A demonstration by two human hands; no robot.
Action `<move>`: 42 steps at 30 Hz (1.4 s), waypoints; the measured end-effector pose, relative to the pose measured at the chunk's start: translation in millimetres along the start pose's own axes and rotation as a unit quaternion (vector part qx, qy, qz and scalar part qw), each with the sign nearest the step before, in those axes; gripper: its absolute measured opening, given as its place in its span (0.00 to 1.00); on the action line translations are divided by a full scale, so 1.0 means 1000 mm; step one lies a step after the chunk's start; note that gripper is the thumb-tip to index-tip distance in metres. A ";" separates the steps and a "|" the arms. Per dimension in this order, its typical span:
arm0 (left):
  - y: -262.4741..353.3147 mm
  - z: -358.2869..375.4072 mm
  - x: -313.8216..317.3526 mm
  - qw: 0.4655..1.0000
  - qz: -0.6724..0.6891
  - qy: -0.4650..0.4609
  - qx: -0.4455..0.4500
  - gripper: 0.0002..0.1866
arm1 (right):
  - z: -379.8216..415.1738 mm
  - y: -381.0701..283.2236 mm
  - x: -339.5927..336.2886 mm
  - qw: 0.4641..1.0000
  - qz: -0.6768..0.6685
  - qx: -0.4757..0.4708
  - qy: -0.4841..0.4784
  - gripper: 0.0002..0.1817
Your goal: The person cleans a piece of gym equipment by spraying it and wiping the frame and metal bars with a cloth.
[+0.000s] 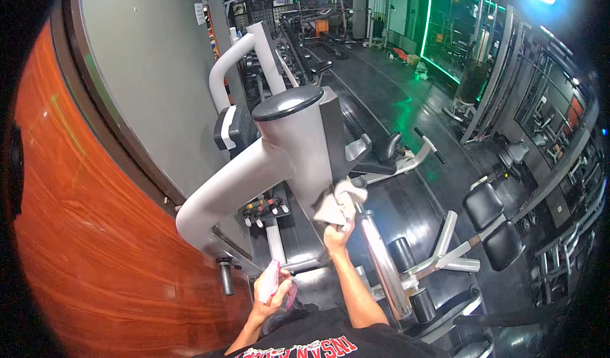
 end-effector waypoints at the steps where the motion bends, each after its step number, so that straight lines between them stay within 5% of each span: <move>1: 0.000 0.000 0.001 1.000 -0.004 -0.004 -0.005 0.10 | -0.026 -0.031 0.003 0.994 0.026 -0.109 -0.007 0.19; 4: 0.001 0.001 0.002 1.000 -0.006 0.000 0.006 0.09 | -0.090 -0.095 0.026 0.966 0.131 -0.210 -0.078 0.23; 5: -0.005 0.001 0.003 0.999 0.006 0.022 0.047 0.14 | -0.113 -0.109 0.038 0.968 0.127 -0.160 -0.143 0.25; 6: -0.008 0.003 0.003 0.999 0.002 0.025 0.045 0.14 | -0.132 -0.128 0.052 0.933 0.182 -0.240 -0.200 0.29; 10: -0.012 0.010 -0.001 0.999 -0.003 0.034 0.017 0.19 | -0.091 -0.078 0.068 0.961 0.148 -0.183 -0.144 0.32; 14: -0.010 0.016 -0.007 0.998 0.006 0.066 -0.006 0.13 | 0.011 -0.009 0.063 0.955 0.236 -0.023 -0.177 0.27; 17: -0.013 0.019 -0.009 0.998 0.015 0.062 -0.022 0.10 | 0.087 0.042 0.044 0.964 0.221 -0.017 -0.146 0.28; 19: -0.014 0.022 -0.009 0.997 0.020 0.065 -0.028 0.10 | 0.117 0.080 0.033 0.930 0.123 0.254 -0.234 0.30; 20: -0.016 0.023 -0.008 0.997 0.033 0.070 -0.029 0.10 | 0.096 0.051 0.030 0.970 0.035 0.172 -0.167 0.28; 23: -0.020 0.024 -0.004 0.995 0.061 0.070 -0.036 0.09 | 0.033 -0.012 0.026 0.995 0.061 -0.065 -0.051 0.22; 26: -0.019 0.022 0.002 0.996 0.066 0.053 -0.032 0.09 | -0.030 -0.061 0.033 0.984 0.137 -0.110 0.013 0.28; 28: -0.016 0.020 0.005 0.997 0.057 0.043 -0.023 0.09 | -0.086 -0.116 0.042 0.948 0.208 -0.242 0.014 0.25; 30: -0.012 0.018 0.007 0.997 0.067 0.036 -0.005 0.09 | -0.118 -0.141 0.052 0.967 0.168 -0.191 -0.026 0.21; 33: -0.014 0.018 0.006 0.996 0.080 0.049 -0.015 0.09 | -0.105 -0.118 0.065 0.943 0.214 -0.256 0.002 0.20; 38: -0.013 0.020 0.001 0.997 0.049 0.058 -0.017 0.08 | 0.007 -0.019 0.053 0.949 0.254 -0.179 -0.046 0.13; 42: -0.009 0.026 -0.002 0.996 0.048 0.069 -0.015 0.09 | 0.074 0.016 0.048 0.968 0.161 0.077 -0.177 0.18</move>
Point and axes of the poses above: each hand's wrist, its own z-axis away from the middle knuckle, its own x-axis out of the palm, y = z × x, the point moved 5 cm from there along -z, towards the middle knuckle, and after that the axes turned 11 degrees about -y, right-handed, at the moved point
